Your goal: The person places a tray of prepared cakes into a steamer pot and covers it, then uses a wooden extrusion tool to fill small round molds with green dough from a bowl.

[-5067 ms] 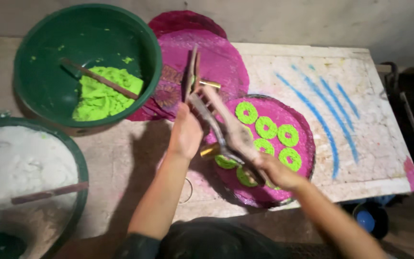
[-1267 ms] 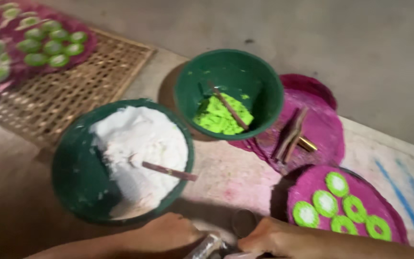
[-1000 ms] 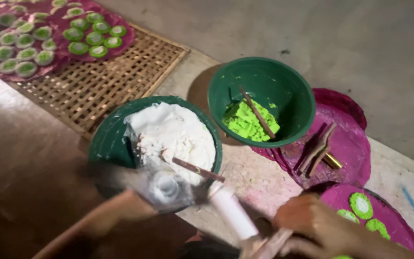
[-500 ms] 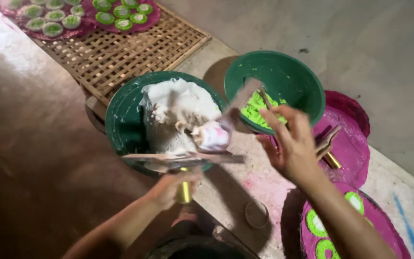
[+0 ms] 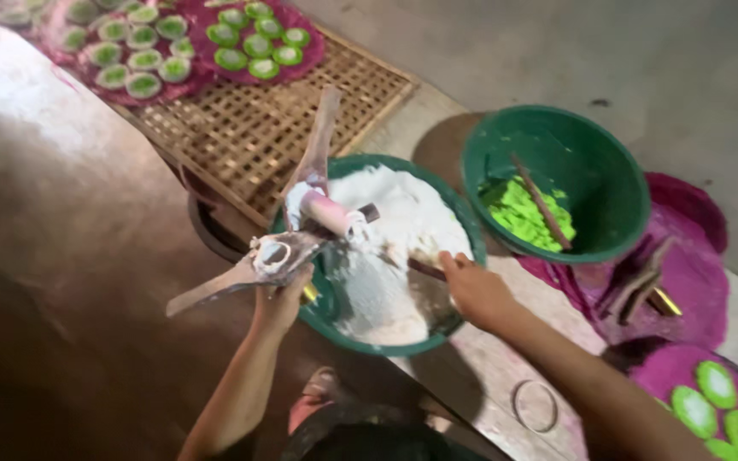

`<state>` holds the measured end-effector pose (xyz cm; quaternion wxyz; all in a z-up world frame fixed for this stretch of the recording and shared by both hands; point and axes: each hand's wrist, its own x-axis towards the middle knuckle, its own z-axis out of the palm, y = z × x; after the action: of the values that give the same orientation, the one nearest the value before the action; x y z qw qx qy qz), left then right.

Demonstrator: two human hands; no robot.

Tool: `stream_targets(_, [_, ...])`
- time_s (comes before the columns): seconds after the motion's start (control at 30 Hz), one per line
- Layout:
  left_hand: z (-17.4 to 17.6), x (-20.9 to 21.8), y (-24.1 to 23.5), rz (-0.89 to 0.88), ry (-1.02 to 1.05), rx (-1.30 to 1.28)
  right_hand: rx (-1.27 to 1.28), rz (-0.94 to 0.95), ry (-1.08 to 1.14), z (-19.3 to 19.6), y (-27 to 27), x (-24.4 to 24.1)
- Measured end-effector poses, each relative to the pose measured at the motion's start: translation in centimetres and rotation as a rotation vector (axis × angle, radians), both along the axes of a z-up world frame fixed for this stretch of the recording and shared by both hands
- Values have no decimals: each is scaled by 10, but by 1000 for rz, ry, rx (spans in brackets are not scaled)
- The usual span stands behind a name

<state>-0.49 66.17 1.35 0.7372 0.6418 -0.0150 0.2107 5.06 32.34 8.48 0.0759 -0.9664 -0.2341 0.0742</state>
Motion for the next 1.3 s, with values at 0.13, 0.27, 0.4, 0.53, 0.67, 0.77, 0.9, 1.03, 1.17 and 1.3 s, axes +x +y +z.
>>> stream_targets(0.13, [-7, 35, 42, -9, 2, 65, 79, 179, 172, 40, 17, 22])
stream_targets(0.27, [-8, 80, 63, -118, -79, 24, -50, 4, 185, 65, 50, 16])
stream_targets(0.4, [-12, 118, 67, -169, 6, 14, 70, 25, 19, 51, 97, 20])
stream_targets(0.53, [-23, 137, 67, -201, 172, 15, -74, -80, -123, 17, 139, 37])
stream_targets(0.67, [-30, 148, 65, -164, -56, 83, -63, -234, -167, -15, 165, 40])
stream_targets(0.77, [-38, 146, 67, -129, -18, 22, -21, -291, -128, -34, 182, 33])
stream_targets(0.9, [-44, 141, 68, -162, -68, 57, 250, -340, -154, -23, 175, 26])
stream_targets(1.03, [-47, 148, 67, -104, -71, 23, 145, -435, -58, 18, 134, 34])
stream_targets(1.17, [-53, 141, 69, -161, 12, 35, -27, -546, -30, 21, 116, 50])
stream_targets(1.3, [-47, 147, 68, -134, 2, -8, 14, -525, -43, 0, 127, 68])
